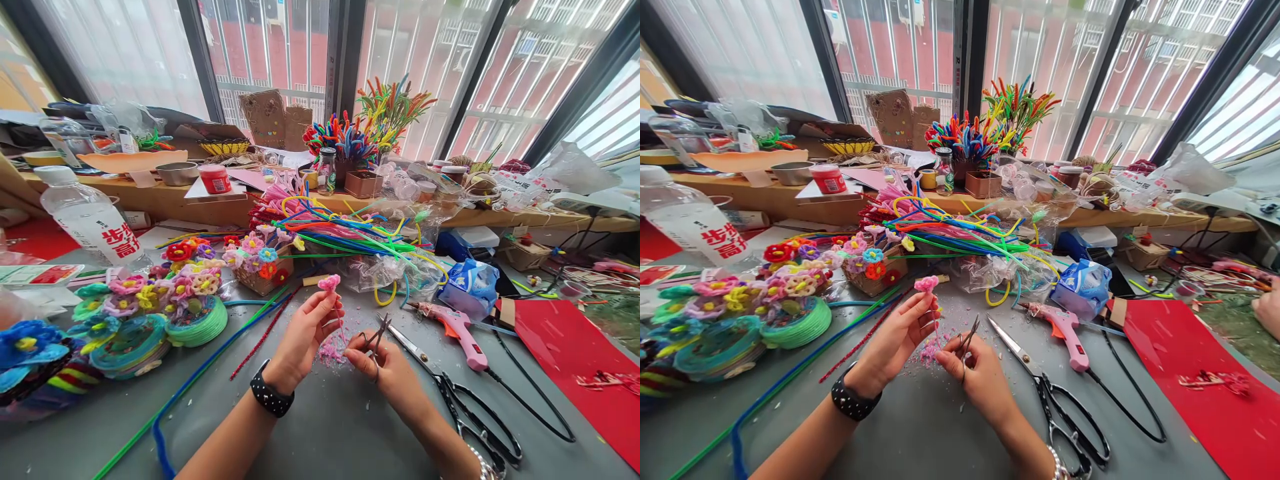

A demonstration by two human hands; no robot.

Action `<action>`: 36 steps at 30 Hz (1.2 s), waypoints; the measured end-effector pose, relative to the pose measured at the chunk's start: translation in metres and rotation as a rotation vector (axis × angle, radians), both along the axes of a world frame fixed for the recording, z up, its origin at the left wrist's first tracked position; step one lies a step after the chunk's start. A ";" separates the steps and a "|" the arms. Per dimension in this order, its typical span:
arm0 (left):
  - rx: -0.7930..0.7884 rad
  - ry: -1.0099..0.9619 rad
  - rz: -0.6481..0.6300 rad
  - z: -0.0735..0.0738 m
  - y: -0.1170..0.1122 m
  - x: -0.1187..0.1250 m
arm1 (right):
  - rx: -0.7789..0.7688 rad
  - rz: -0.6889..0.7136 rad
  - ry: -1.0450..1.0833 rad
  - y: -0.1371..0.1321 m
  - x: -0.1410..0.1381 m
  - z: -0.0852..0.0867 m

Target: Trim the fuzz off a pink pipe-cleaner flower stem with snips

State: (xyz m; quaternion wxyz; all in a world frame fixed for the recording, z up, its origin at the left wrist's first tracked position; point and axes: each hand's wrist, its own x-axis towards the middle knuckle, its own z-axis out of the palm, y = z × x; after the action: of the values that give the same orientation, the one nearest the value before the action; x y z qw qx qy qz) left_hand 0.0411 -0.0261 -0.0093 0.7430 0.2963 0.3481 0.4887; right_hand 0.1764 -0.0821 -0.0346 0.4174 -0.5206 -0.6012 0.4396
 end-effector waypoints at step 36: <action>0.293 0.432 -0.213 0.003 -0.002 0.002 | -0.043 0.033 0.011 0.000 0.004 -0.004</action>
State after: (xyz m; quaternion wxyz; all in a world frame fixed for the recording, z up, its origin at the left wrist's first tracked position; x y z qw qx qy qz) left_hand 0.0430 -0.0284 -0.0061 0.6480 0.5327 0.3910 0.3788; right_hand 0.1801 -0.0821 -0.0381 0.4022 -0.5167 -0.5980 0.4622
